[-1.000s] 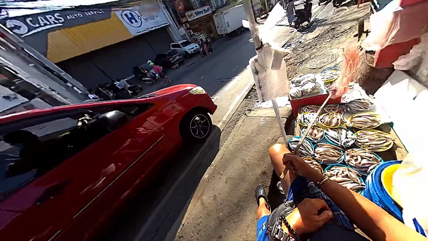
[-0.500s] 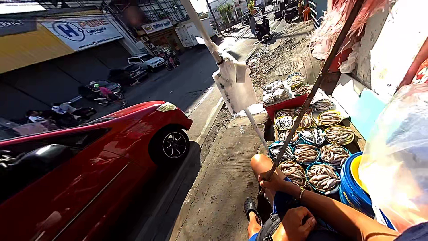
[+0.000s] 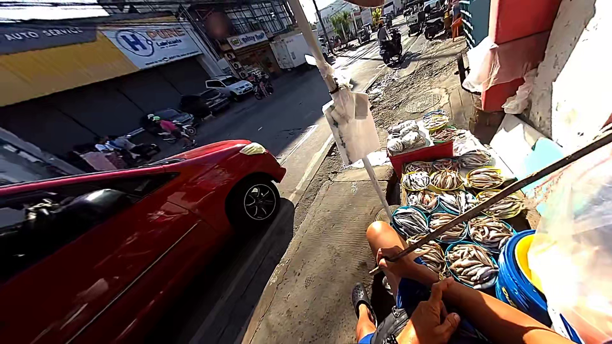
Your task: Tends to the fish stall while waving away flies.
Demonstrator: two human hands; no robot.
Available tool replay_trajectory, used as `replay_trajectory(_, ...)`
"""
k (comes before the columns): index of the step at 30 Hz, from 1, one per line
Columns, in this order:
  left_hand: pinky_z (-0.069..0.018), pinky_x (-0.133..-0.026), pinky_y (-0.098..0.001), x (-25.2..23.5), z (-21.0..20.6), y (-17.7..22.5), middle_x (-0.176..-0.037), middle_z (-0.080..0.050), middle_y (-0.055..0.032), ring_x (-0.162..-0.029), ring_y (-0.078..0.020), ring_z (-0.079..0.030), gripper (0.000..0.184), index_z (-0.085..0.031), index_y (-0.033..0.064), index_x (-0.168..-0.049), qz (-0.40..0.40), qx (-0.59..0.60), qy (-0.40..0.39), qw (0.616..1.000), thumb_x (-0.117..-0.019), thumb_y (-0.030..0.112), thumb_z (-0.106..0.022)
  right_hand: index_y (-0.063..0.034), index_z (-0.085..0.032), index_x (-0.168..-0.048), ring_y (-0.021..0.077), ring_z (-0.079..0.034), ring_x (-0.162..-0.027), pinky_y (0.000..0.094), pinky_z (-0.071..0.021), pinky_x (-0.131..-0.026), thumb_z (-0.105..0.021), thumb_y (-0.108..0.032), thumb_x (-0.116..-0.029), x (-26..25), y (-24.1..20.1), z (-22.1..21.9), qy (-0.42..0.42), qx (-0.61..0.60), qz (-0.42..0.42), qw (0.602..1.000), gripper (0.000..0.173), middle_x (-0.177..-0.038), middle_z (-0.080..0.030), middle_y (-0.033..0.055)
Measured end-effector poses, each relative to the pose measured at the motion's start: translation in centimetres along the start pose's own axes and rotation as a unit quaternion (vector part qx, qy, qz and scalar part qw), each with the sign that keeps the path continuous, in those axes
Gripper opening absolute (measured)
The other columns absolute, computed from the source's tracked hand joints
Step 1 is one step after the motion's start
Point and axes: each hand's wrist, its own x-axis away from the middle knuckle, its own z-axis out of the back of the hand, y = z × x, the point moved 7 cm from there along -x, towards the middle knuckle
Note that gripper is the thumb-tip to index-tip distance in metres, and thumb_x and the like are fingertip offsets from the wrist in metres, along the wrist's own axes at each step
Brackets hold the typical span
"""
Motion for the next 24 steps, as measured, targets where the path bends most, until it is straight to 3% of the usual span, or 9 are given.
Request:
replay_trajectory(2, -0.0519, -0.067, -0.0381, 0.0, 0.0, 0.1, -0.073, -0.058, -0.0097, -0.063, -0.0191, -0.056, 0.066, -0.027, 0.0003, -0.159, 0.005, -0.011, -0.005, 1.000, -0.1025, 0.017, -0.056, 0.0068, -0.073, -0.098, 0.0196, -0.067, -0.087, 0.0358, -0.0511, -0.085, -0.057, -0.011, -0.0975, 0.3, 6.1, -2.8, 0.003, 0.005, -0.092, 0.996, 0.024, -0.093, -0.073, 0.0180)
replay_trajectory(5, -0.0526, -0.068, -0.0400, -0.1, 0.0, -0.1, -0.075, -0.060, -0.0133, -0.064, -0.0220, -0.057, 0.060, -0.035, -0.0031, -0.155, -0.005, -0.022, -0.010, 1.000, -0.1021, 0.016, -0.056, 0.0069, -0.072, -0.102, 0.0228, -0.068, -0.094, 0.0405, -0.0503, -0.090, -0.057, -0.013, -0.0989, 0.3, 7.3, -3.4, -0.018, 0.009, -0.164, 0.986, 0.025, -0.098, -0.073, 0.0198)
replay_trajectory(8, -0.0528, -0.068, -0.0411, -0.3, -0.1, 0.1, -0.076, -0.060, -0.0148, -0.065, -0.0233, -0.058, 0.057, -0.037, -0.0027, -0.153, -0.014, -0.021, -0.018, 1.000, -0.1019, 0.015, -0.056, 0.0038, -0.073, -0.099, 0.0186, -0.068, -0.087, 0.0382, -0.0519, -0.084, -0.056, -0.018, -0.0980, 0.7, 8.4, -3.2, 0.006, 0.007, -0.149, 0.989, 0.027, -0.092, -0.073, 0.0157)
replay_trajectory(11, -0.0522, -0.070, -0.0441, 0.0, 0.0, 0.2, -0.078, -0.061, -0.0183, -0.066, -0.0264, -0.058, 0.054, -0.041, -0.0028, -0.151, -0.017, -0.024, -0.009, 1.000, -0.1012, 0.013, -0.056, 0.0038, -0.073, -0.101, 0.0185, -0.067, -0.085, 0.0393, -0.0524, -0.085, -0.056, -0.013, -0.0984, 0.5, 7.1, -3.0, -0.020, 0.001, -0.186, 0.982, 0.024, -0.093, -0.072, 0.0148)
replay_trajectory(12, -0.0525, -0.069, -0.0448, 0.0, 0.0, 0.1, -0.078, -0.061, -0.0190, -0.066, -0.0272, -0.059, 0.051, -0.043, -0.0039, -0.149, -0.019, -0.028, -0.008, 0.999, -0.1013, 0.012, -0.056, 0.0029, -0.073, -0.096, 0.0181, -0.067, -0.079, 0.0399, -0.0545, -0.079, -0.057, -0.014, -0.0958, 0.5, 7.7, -3.2, 0.001, 0.005, -0.153, 0.988, 0.023, -0.087, -0.071, 0.0133)
replay_trajectory(14, -0.0524, -0.070, -0.0461, 0.1, 0.1, 0.4, -0.080, -0.062, -0.0208, -0.068, -0.0290, -0.060, 0.041, -0.051, -0.0088, -0.137, -0.025, -0.035, -0.002, 0.999, -0.1007, 0.009, -0.057, 0.0044, -0.072, -0.092, 0.0194, -0.067, -0.076, 0.0414, -0.0548, -0.075, -0.059, -0.013, -0.0933, 0.5, 8.2, -3.3, 0.023, -0.002, -0.104, 0.994, 0.022, -0.083, -0.071, 0.0141)
replay_trajectory(17, -0.0528, -0.076, -0.0463, 0.5, 0.3, 1.6, -0.085, -0.067, -0.0237, -0.077, -0.0312, -0.065, 0.022, -0.065, -0.0125, -0.109, -0.040, -0.059, -0.002, 0.997, -0.1006, 0.006, -0.056, 0.0056, -0.071, -0.093, 0.0186, -0.064, -0.070, 0.0407, -0.0534, -0.071, -0.059, -0.013, -0.0940, 0.4, 7.8, -3.3, 0.013, 0.003, -0.114, 0.993, 0.023, -0.081, -0.069, 0.0148)
replay_trajectory(22, -0.0524, -0.075, -0.0448, 0.6, 0.3, 2.0, -0.084, -0.067, -0.0235, -0.077, -0.0304, -0.065, 0.021, -0.066, -0.0125, -0.103, -0.054, -0.061, 0.001, 0.997, -0.1006, 0.005, -0.055, 0.0056, -0.071, -0.092, 0.0108, -0.059, -0.064, 0.0315, -0.0516, -0.067, -0.058, -0.011, -0.0946, 0.3, 6.6, -3.1, 0.015, -0.004, -0.113, 0.993, 0.021, -0.079, -0.068, 0.0106)
replay_trajectory(24, -0.0521, -0.076, -0.0444, 0.7, 0.4, 2.2, -0.084, -0.067, -0.0234, -0.078, -0.0301, -0.065, 0.021, -0.066, -0.0124, -0.103, -0.057, -0.063, 0.003, 0.996, -0.1006, 0.005, -0.055, 0.0055, -0.070, -0.090, 0.0108, -0.058, -0.063, 0.0318, -0.0511, -0.065, -0.058, -0.011, -0.0935, 0.3, 7.0, -3.1, 0.021, -0.007, -0.109, 0.994, 0.021, -0.078, -0.067, 0.0107)
